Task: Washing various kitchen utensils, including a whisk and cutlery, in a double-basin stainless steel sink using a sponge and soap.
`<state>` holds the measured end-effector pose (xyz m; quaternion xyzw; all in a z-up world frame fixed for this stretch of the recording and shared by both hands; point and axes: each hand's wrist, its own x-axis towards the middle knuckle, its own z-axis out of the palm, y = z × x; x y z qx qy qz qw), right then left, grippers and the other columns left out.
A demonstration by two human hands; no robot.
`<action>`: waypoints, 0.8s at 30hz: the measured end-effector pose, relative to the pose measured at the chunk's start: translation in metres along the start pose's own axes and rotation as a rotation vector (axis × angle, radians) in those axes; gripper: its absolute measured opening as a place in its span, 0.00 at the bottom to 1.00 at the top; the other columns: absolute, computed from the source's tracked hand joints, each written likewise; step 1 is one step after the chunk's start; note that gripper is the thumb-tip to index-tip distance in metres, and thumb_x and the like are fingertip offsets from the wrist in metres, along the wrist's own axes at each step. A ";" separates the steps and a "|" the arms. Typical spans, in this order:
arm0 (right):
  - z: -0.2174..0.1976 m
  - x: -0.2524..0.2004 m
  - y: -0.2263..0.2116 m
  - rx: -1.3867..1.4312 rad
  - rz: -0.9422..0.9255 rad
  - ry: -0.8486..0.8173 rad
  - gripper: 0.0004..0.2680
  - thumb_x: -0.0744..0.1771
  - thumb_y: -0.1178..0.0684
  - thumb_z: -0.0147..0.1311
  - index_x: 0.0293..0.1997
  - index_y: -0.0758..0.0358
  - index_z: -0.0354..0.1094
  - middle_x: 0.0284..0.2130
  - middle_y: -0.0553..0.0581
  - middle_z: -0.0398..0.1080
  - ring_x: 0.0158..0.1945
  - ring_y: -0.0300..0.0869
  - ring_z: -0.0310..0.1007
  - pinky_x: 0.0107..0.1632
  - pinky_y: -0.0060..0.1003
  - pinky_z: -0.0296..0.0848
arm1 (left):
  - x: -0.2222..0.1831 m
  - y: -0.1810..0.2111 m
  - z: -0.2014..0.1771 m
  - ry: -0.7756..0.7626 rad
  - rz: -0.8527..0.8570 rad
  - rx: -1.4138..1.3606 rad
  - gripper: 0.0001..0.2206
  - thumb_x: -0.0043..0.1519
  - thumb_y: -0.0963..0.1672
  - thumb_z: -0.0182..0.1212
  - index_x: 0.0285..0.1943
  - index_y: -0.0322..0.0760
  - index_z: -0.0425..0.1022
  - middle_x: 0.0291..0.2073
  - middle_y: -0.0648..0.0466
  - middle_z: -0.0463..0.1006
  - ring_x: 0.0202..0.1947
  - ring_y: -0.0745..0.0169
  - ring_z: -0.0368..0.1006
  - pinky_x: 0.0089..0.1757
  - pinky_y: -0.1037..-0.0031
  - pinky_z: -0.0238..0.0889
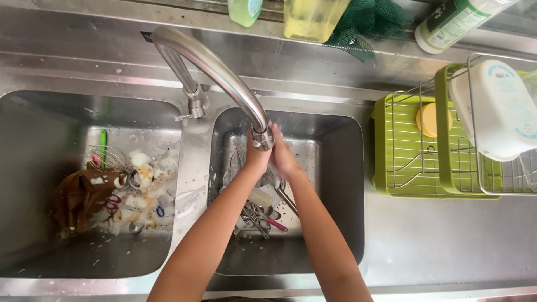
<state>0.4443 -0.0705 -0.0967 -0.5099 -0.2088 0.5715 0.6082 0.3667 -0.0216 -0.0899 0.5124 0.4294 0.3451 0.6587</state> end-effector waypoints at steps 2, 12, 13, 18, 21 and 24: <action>0.020 -0.011 -0.016 0.156 0.140 0.017 0.21 0.74 0.37 0.34 0.68 0.61 0.63 0.51 0.55 0.75 0.48 0.37 0.74 0.48 0.34 0.74 | 0.011 0.016 0.005 0.114 -0.046 -0.258 0.10 0.62 0.44 0.65 0.45 0.35 0.68 0.33 0.52 0.73 0.34 0.59 0.70 0.35 0.63 0.65; -0.001 -0.041 -0.016 0.018 0.008 -0.075 0.03 0.72 0.59 0.45 0.47 0.65 0.65 0.25 0.50 0.66 0.25 0.34 0.62 0.27 0.29 0.59 | -0.005 0.087 -0.009 0.007 0.039 0.070 0.10 0.64 0.47 0.65 0.41 0.36 0.72 0.30 0.53 0.79 0.31 0.64 0.76 0.33 0.72 0.70; -0.003 -0.044 -0.018 0.008 -0.025 -0.083 0.03 0.72 0.61 0.45 0.46 0.67 0.65 0.26 0.52 0.68 0.25 0.36 0.65 0.28 0.31 0.60 | -0.011 0.093 -0.010 -0.112 -0.090 -0.105 0.10 0.61 0.46 0.65 0.44 0.39 0.73 0.32 0.53 0.82 0.33 0.64 0.79 0.33 0.73 0.74; 0.009 -0.048 -0.020 -0.403 -0.169 0.055 0.04 0.71 0.60 0.47 0.47 0.67 0.68 0.27 0.50 0.68 0.26 0.32 0.63 0.28 0.28 0.60 | -0.037 0.057 -0.018 -0.098 -0.254 -0.277 0.08 0.63 0.44 0.62 0.46 0.35 0.77 0.37 0.51 0.85 0.29 0.66 0.75 0.26 0.72 0.66; 0.007 -0.047 -0.012 -0.658 -0.252 0.083 0.04 0.70 0.59 0.48 0.43 0.68 0.69 0.28 0.51 0.71 0.29 0.32 0.70 0.33 0.28 0.69 | -0.038 0.023 -0.026 -0.064 -0.310 -0.457 0.06 0.63 0.42 0.61 0.46 0.34 0.78 0.35 0.50 0.83 0.23 0.66 0.69 0.21 0.72 0.59; 0.007 -0.049 -0.002 -0.471 -0.084 0.078 0.06 0.70 0.57 0.48 0.38 0.67 0.69 0.24 0.50 0.69 0.26 0.32 0.66 0.28 0.30 0.66 | -0.037 -0.028 -0.035 -0.015 -0.333 -0.668 0.06 0.63 0.39 0.62 0.47 0.35 0.77 0.34 0.52 0.81 0.25 0.66 0.71 0.24 0.72 0.63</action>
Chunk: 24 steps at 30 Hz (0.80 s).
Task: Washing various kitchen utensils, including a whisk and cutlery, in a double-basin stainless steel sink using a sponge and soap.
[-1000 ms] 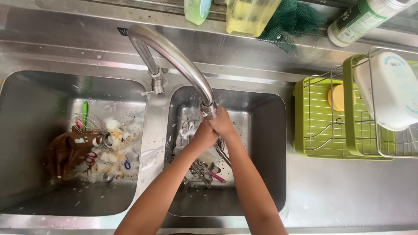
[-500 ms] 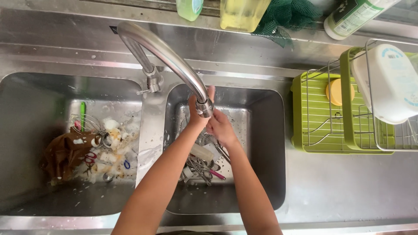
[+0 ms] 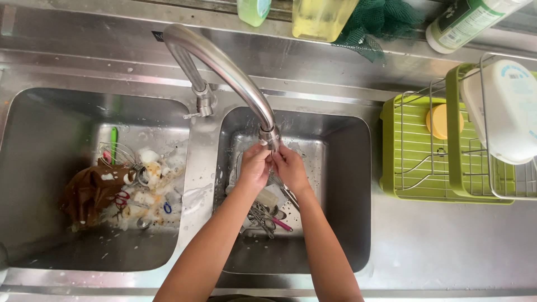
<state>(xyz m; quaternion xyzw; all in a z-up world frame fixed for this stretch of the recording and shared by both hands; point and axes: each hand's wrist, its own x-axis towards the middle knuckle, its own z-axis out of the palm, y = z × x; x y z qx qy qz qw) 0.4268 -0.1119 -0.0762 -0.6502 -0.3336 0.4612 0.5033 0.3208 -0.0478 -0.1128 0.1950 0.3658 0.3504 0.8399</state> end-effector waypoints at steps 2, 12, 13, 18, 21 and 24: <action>0.002 -0.002 -0.007 0.011 0.031 0.014 0.08 0.71 0.56 0.49 0.36 0.68 0.69 0.22 0.51 0.66 0.25 0.32 0.62 0.27 0.31 0.62 | 0.007 -0.009 -0.011 0.022 0.010 -0.079 0.06 0.63 0.38 0.63 0.47 0.34 0.75 0.33 0.54 0.79 0.28 0.66 0.73 0.27 0.72 0.66; -0.003 -0.015 0.016 -0.275 -0.169 0.003 0.07 0.72 0.52 0.48 0.46 0.65 0.66 0.26 0.49 0.67 0.28 0.33 0.64 0.29 0.33 0.65 | 0.001 0.017 0.013 0.055 0.020 0.113 0.12 0.56 0.36 0.65 0.47 0.36 0.73 0.35 0.54 0.79 0.32 0.64 0.73 0.34 0.71 0.67; -0.002 -0.011 0.033 -0.406 -0.431 0.071 0.07 0.74 0.52 0.48 0.49 0.65 0.65 0.31 0.48 0.70 0.33 0.33 0.67 0.34 0.32 0.67 | 0.002 0.016 0.020 0.067 0.054 0.164 0.11 0.57 0.38 0.66 0.46 0.33 0.74 0.34 0.53 0.79 0.31 0.64 0.73 0.34 0.71 0.66; 0.008 -0.004 0.038 0.527 0.248 -0.063 0.06 0.74 0.51 0.44 0.47 0.62 0.62 0.23 0.46 0.62 0.21 0.31 0.57 0.21 0.29 0.56 | 0.059 0.001 0.046 0.076 0.322 0.628 0.11 0.59 0.44 0.71 0.40 0.31 0.74 0.29 0.55 0.74 0.30 0.66 0.70 0.33 0.71 0.64; 0.010 0.002 0.044 0.839 0.172 -0.061 0.08 0.77 0.49 0.44 0.48 0.62 0.57 0.23 0.44 0.59 0.20 0.29 0.54 0.20 0.27 0.54 | 0.091 0.000 0.051 0.065 0.318 0.441 0.12 0.62 0.46 0.69 0.36 0.31 0.74 0.25 0.56 0.72 0.26 0.66 0.67 0.30 0.71 0.62; 0.019 0.009 -0.004 0.594 0.179 0.089 0.08 0.75 0.48 0.42 0.52 0.63 0.59 0.26 0.49 0.64 0.22 0.33 0.60 0.22 0.30 0.60 | 0.107 -0.004 0.044 0.098 0.331 -0.008 0.13 0.64 0.47 0.64 0.35 0.31 0.73 0.22 0.55 0.71 0.20 0.64 0.68 0.25 0.73 0.60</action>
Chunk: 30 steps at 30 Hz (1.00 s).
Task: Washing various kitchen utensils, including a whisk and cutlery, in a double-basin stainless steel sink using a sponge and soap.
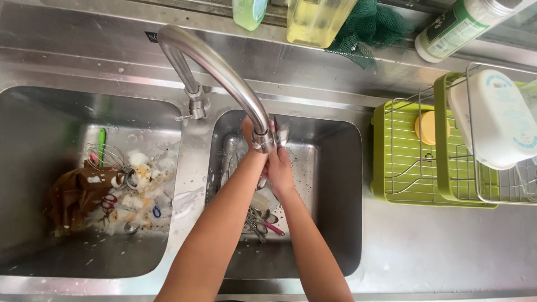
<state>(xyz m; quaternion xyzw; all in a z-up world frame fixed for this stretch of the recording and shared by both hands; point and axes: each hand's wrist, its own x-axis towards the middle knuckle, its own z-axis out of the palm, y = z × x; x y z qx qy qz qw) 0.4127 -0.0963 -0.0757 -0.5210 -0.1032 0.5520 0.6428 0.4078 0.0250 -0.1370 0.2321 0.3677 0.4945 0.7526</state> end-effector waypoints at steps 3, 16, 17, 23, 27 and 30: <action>0.016 0.002 -0.025 -0.066 -0.174 0.048 0.10 0.72 0.51 0.44 0.57 0.63 0.62 0.37 0.51 0.72 0.35 0.37 0.71 0.36 0.34 0.72 | -0.049 0.027 0.014 -0.046 0.370 0.304 0.11 0.68 0.45 0.61 0.38 0.32 0.72 0.26 0.54 0.73 0.25 0.66 0.70 0.28 0.73 0.62; 0.041 -0.010 -0.024 -1.689 -0.215 -0.320 0.11 0.70 0.59 0.46 0.59 0.65 0.61 0.44 0.68 0.74 0.46 0.60 0.76 0.46 0.54 0.75 | -0.058 0.064 -0.060 0.218 -0.327 0.170 0.16 0.59 0.43 0.68 0.55 0.38 0.73 0.37 0.51 0.76 0.32 0.63 0.71 0.34 0.69 0.64; 0.033 -0.001 -0.016 -1.696 -0.222 -0.320 0.11 0.70 0.59 0.46 0.59 0.65 0.61 0.44 0.68 0.74 0.46 0.60 0.76 0.46 0.54 0.75 | -0.065 0.080 -0.043 0.215 -0.322 0.164 0.16 0.59 0.43 0.68 0.55 0.38 0.73 0.37 0.51 0.76 0.32 0.63 0.71 0.34 0.69 0.64; 0.007 0.014 -0.004 -0.933 -0.969 -0.494 0.12 0.68 0.63 0.50 0.58 0.72 0.61 0.44 0.74 0.72 0.44 0.60 0.75 0.41 0.52 0.74 | -0.067 0.087 -0.032 0.031 0.117 0.274 0.21 0.63 0.41 0.68 0.61 0.36 0.63 0.49 0.57 0.72 0.44 0.69 0.72 0.43 0.73 0.70; -0.022 0.029 0.022 -0.153 0.155 -0.305 0.08 0.66 0.65 0.54 0.47 0.63 0.64 0.27 0.54 0.66 0.25 0.36 0.64 0.26 0.35 0.60 | -0.058 0.059 -0.043 -0.174 0.044 0.601 0.10 0.70 0.44 0.62 0.51 0.29 0.76 0.39 0.51 0.79 0.38 0.66 0.73 0.39 0.73 0.67; -0.029 0.031 0.021 0.252 0.156 -0.336 0.08 0.66 0.64 0.54 0.48 0.62 0.64 0.26 0.51 0.66 0.22 0.34 0.62 0.22 0.31 0.60 | -0.075 0.068 -0.023 -0.177 -0.067 0.557 0.12 0.70 0.47 0.55 0.49 0.32 0.76 0.33 0.56 0.78 0.32 0.69 0.71 0.32 0.75 0.64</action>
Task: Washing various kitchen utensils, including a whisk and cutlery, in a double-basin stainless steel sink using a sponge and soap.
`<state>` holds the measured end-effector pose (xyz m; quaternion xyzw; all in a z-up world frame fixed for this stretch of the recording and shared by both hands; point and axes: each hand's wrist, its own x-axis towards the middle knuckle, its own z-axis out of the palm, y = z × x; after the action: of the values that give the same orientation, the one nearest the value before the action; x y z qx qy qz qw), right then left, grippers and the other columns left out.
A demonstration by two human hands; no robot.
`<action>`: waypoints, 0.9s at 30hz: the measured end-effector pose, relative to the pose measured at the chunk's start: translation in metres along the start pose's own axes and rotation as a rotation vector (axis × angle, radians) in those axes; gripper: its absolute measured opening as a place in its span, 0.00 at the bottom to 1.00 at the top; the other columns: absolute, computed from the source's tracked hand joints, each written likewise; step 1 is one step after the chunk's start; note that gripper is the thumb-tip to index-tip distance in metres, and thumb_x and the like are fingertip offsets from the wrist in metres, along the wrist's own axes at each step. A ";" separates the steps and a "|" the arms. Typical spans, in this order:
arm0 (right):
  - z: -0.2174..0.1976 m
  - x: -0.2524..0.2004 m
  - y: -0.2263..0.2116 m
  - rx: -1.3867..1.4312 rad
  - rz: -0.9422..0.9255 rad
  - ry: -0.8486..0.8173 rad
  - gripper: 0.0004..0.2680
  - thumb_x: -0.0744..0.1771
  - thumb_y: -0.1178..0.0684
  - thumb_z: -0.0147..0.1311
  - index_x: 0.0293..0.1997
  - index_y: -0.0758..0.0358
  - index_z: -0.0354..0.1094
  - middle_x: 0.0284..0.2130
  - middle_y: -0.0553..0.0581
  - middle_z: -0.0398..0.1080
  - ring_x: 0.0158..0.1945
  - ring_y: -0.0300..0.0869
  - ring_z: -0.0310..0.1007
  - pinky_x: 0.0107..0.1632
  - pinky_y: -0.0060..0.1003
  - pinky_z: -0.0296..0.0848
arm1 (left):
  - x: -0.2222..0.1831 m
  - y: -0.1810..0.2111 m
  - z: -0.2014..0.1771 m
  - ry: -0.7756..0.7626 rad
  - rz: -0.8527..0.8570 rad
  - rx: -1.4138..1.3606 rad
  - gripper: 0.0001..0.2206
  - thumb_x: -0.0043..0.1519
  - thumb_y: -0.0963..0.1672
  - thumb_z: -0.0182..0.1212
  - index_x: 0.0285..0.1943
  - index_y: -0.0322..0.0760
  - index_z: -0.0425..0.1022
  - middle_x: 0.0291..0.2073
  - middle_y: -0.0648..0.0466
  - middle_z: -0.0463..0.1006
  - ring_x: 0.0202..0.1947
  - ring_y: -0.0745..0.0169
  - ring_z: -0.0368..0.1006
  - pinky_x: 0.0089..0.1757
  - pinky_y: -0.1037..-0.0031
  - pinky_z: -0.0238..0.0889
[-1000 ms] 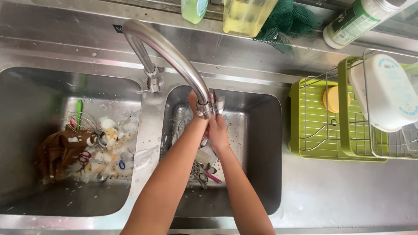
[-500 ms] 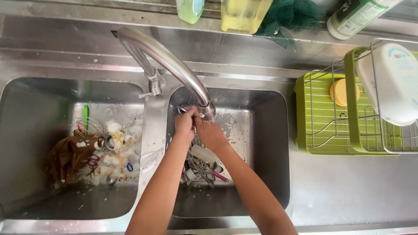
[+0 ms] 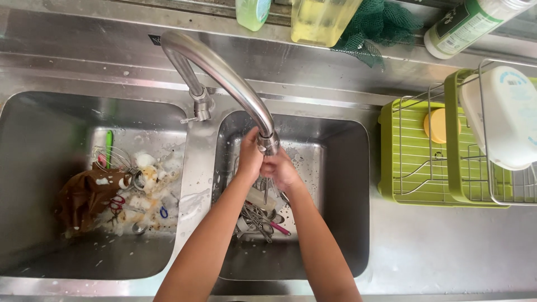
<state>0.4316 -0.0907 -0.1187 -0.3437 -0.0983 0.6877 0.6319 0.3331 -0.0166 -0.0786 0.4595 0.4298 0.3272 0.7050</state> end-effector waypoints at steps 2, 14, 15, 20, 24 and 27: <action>0.000 0.008 -0.005 0.246 -0.034 -0.064 0.07 0.67 0.62 0.55 0.50 0.66 0.65 0.27 0.54 0.69 0.22 0.35 0.66 0.22 0.31 0.65 | -0.015 0.011 0.010 0.027 -0.076 -0.099 0.12 0.69 0.48 0.52 0.48 0.35 0.73 0.29 0.60 0.75 0.28 0.70 0.70 0.28 0.76 0.63; 0.025 0.007 -0.026 -0.759 -0.194 0.243 0.05 0.73 0.62 0.50 0.51 0.74 0.71 0.36 0.66 0.75 0.35 0.45 0.74 0.35 0.40 0.74 | -0.063 -0.020 -0.021 -0.288 -0.445 -0.281 0.05 0.70 0.44 0.52 0.45 0.38 0.70 0.25 0.54 0.73 0.20 0.69 0.66 0.25 0.76 0.60; 0.050 -0.001 -0.039 -0.607 -0.120 0.166 0.07 0.69 0.62 0.48 0.51 0.67 0.69 0.40 0.61 0.76 0.38 0.44 0.78 0.38 0.38 0.79 | -0.061 -0.021 -0.024 -0.266 -0.436 -0.291 0.07 0.71 0.44 0.52 0.43 0.35 0.71 0.24 0.54 0.73 0.19 0.69 0.65 0.24 0.76 0.59; 0.071 -0.014 -0.051 -0.392 0.096 -0.004 0.08 0.65 0.57 0.56 0.46 0.67 0.74 0.45 0.63 0.79 0.31 0.54 0.76 0.22 0.45 0.69 | -0.053 -0.007 -0.022 -0.216 -0.387 -0.365 0.08 0.70 0.44 0.53 0.41 0.34 0.71 0.22 0.55 0.72 0.17 0.69 0.61 0.21 0.76 0.54; 0.063 0.004 -0.012 -0.512 -0.057 0.342 0.10 0.66 0.51 0.62 0.46 0.67 0.73 0.43 0.64 0.77 0.43 0.44 0.75 0.42 0.41 0.76 | -0.019 -0.040 -0.010 -0.064 -0.235 -0.185 0.04 0.66 0.41 0.53 0.46 0.37 0.70 0.24 0.55 0.72 0.21 0.67 0.62 0.24 0.73 0.55; 0.069 0.004 0.001 -0.533 -0.182 0.511 0.12 0.66 0.51 0.63 0.49 0.68 0.72 0.42 0.61 0.76 0.44 0.44 0.73 0.45 0.40 0.71 | 0.003 -0.056 0.008 0.156 0.110 0.085 0.07 0.65 0.41 0.57 0.50 0.33 0.71 0.34 0.51 0.75 0.33 0.63 0.68 0.34 0.69 0.63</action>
<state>0.3893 -0.0668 -0.0693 -0.6462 -0.1432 0.4714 0.5829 0.3455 -0.0371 -0.1304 0.4851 0.4709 0.3817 0.6303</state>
